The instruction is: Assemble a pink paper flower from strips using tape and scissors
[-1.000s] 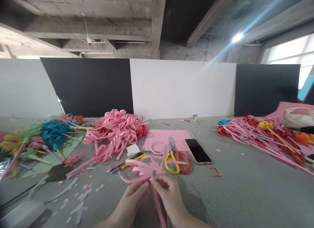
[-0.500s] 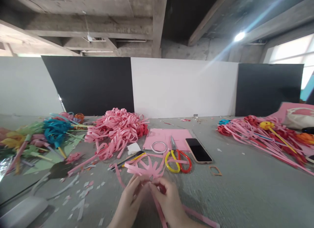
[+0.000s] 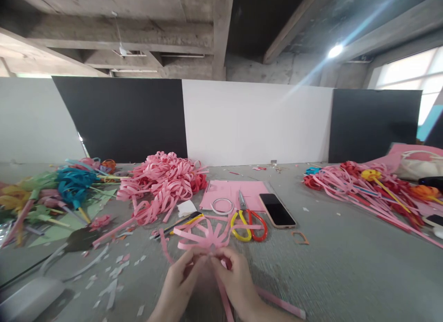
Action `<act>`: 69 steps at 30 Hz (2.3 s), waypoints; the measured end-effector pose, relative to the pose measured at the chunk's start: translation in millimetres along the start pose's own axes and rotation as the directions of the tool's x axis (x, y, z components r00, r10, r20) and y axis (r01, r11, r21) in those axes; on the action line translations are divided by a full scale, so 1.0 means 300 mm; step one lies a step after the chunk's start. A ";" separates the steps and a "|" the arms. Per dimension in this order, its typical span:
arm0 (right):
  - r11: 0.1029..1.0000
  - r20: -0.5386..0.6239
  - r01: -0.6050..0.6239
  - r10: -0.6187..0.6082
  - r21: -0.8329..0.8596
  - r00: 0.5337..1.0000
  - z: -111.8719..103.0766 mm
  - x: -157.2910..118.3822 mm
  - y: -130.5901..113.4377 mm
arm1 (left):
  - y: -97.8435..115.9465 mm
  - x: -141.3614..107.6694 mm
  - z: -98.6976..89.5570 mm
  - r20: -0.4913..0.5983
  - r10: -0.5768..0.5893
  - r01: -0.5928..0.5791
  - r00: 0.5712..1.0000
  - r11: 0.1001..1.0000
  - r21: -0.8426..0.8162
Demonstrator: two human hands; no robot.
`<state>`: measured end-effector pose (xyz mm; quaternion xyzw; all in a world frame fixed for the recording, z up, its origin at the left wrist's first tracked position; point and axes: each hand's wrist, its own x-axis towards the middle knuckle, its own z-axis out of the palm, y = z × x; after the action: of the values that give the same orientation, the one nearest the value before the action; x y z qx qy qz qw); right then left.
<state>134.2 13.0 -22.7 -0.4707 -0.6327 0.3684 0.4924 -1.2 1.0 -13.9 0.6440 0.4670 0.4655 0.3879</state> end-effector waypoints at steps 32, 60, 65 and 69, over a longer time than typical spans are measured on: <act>0.995 0.048 0.097 -0.097 -0.001 0.994 0.002 -0.014 -0.027 | 0.009 -0.014 -0.031 0.076 0.376 -0.338 0.923 0.703 0.626; 0.996 0.081 0.072 -0.068 -0.054 0.994 0.004 -0.026 -0.031 | 0.006 -0.003 -0.027 0.095 0.277 -0.278 0.956 0.750 0.600; 0.996 0.090 0.077 -0.072 -0.052 0.993 0.006 -0.026 -0.028 | -0.005 -0.001 -0.026 0.098 0.246 -0.254 0.964 0.752 0.608; 0.998 0.082 0.065 -0.063 -0.025 0.995 0.009 -0.017 -0.012 | 0.001 -0.007 -0.024 0.058 0.264 -0.239 0.963 0.735 0.635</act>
<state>131.0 6.9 -21.5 -0.4415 -0.6719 0.3624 0.4715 -8.5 -0.7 -12.1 0.7856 0.5123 0.3395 0.0722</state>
